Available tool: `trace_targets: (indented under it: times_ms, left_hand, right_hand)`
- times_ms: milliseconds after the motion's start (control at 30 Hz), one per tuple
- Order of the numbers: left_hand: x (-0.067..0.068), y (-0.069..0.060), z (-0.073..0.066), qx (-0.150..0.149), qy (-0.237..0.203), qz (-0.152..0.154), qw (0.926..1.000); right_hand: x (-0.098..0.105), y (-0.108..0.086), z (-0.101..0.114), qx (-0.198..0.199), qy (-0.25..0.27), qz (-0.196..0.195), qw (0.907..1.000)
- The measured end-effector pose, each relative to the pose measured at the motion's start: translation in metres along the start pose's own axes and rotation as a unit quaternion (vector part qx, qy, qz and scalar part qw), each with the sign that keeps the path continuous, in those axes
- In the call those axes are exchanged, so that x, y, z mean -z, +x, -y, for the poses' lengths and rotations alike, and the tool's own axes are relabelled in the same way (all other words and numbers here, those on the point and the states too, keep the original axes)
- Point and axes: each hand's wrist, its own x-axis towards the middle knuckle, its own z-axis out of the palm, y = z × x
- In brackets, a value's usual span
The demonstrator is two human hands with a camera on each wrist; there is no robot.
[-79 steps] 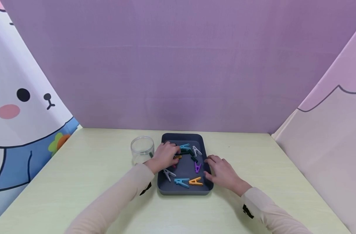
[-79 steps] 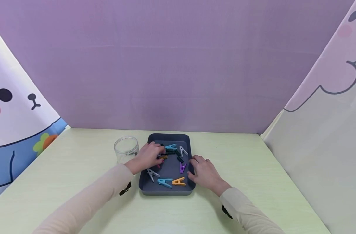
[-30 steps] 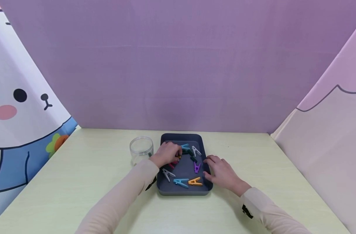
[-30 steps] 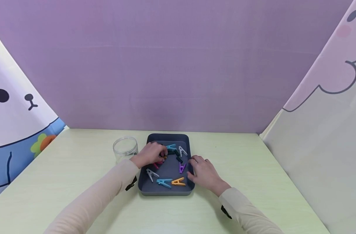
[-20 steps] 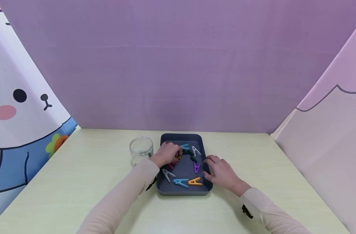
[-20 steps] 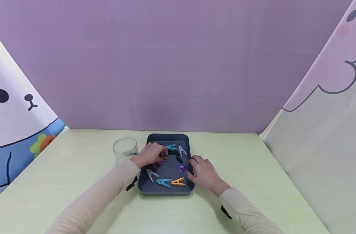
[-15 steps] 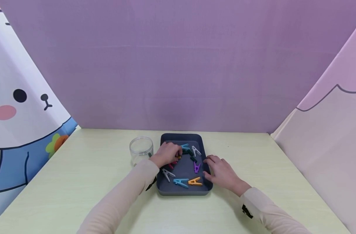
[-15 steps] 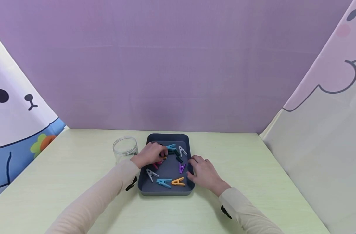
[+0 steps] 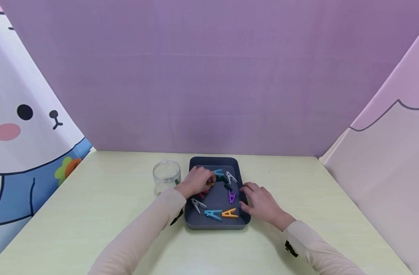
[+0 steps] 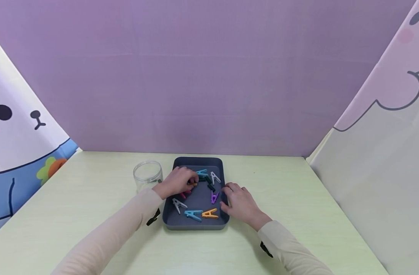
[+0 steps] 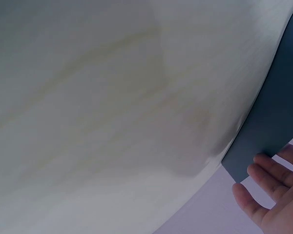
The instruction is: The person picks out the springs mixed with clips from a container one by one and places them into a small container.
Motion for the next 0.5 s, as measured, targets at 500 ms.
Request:
trace_targets:
  times_ms: [500]
  left_hand:
    - [0.016, -0.012, -0.002, -0.026, -0.022, -0.058, 0.9977]
  right_hand:
    - [0.001, 0.0, -0.001, 0.005, 0.0, -0.007, 1.0]
